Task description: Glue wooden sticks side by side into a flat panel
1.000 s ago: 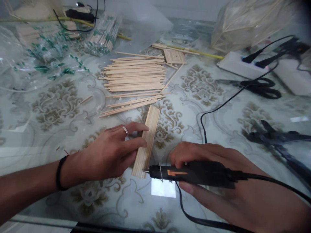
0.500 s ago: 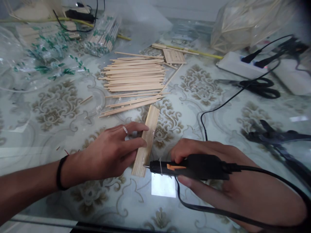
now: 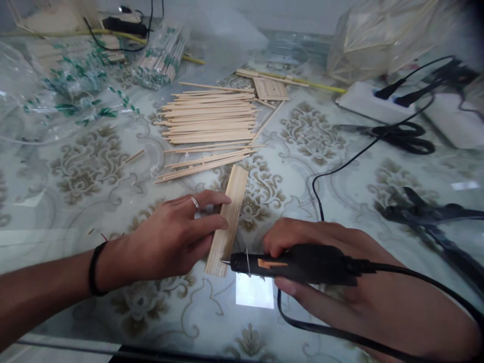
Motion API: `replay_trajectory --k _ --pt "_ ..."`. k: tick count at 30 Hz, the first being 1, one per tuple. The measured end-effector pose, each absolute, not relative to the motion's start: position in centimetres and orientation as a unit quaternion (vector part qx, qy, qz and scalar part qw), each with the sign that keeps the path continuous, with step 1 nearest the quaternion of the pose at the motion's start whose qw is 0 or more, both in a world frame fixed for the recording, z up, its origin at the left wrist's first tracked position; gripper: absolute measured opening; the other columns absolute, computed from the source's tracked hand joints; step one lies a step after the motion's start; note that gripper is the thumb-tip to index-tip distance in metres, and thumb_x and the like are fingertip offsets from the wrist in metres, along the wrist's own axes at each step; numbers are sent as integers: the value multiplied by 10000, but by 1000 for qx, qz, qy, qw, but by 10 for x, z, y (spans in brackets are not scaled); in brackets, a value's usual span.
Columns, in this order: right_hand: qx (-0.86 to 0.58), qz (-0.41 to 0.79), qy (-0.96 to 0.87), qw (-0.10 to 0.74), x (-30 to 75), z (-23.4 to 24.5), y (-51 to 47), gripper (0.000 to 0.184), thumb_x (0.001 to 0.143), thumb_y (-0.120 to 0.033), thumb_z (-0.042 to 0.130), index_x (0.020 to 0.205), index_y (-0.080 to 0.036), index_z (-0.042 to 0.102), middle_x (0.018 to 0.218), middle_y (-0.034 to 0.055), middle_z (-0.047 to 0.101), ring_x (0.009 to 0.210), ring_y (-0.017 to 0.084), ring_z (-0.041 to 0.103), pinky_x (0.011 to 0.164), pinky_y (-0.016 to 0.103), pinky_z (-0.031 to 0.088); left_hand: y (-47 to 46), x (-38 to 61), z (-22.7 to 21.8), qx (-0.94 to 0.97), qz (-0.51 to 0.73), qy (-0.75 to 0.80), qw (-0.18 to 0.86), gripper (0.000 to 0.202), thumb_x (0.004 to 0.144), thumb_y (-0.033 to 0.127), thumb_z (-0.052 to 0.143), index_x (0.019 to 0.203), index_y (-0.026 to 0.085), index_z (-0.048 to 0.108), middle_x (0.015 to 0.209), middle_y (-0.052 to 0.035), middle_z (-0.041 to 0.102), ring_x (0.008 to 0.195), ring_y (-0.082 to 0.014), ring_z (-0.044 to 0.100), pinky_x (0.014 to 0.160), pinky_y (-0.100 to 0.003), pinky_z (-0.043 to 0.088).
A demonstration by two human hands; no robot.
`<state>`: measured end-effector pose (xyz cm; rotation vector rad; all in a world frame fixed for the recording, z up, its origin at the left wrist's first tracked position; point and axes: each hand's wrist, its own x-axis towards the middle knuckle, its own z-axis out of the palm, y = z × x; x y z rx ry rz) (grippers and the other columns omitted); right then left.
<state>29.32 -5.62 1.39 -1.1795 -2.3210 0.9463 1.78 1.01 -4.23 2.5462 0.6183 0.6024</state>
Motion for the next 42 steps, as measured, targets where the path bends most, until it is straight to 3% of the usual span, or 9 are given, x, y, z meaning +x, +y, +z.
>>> replay_trajectory --k 21,29,37,42 --pt "-419 341 -824 169 290 16 -63 118 933 -138 589 946 -254 574 891 -6 736 752 165 702 676 294 553 11 18 -42 924 224 216 222 142 1020 128 597 1124 202 660 1460 -128 646 1138 -223 754 936 -359 649" --pt "-434 329 -816 193 294 17 -54 99 949 -170 633 944 -258 587 799 -42 700 649 132 666 629 262 540 11 17 -43 924 216 223 224 165 1008 115 602 1122 214 668 1486 -116 633 1151 -242 750 930 -390 651" --pt "-427 343 -818 174 290 16 -61 139 925 -121 592 962 -255 585 860 -19 722 713 153 702 670 286 548 11 18 -43 924 228 216 217 149 1010 114 601 1112 203 663 1453 -122 651 1059 -195 756 948 -357 648" --pt "-428 353 -814 171 292 17 -62 133 917 -142 603 943 -269 576 859 -13 736 705 174 713 646 307 552 11 17 -44 924 219 221 221 156 1004 117 600 1104 212 675 1475 -119 637 1174 -241 744 949 -382 653"
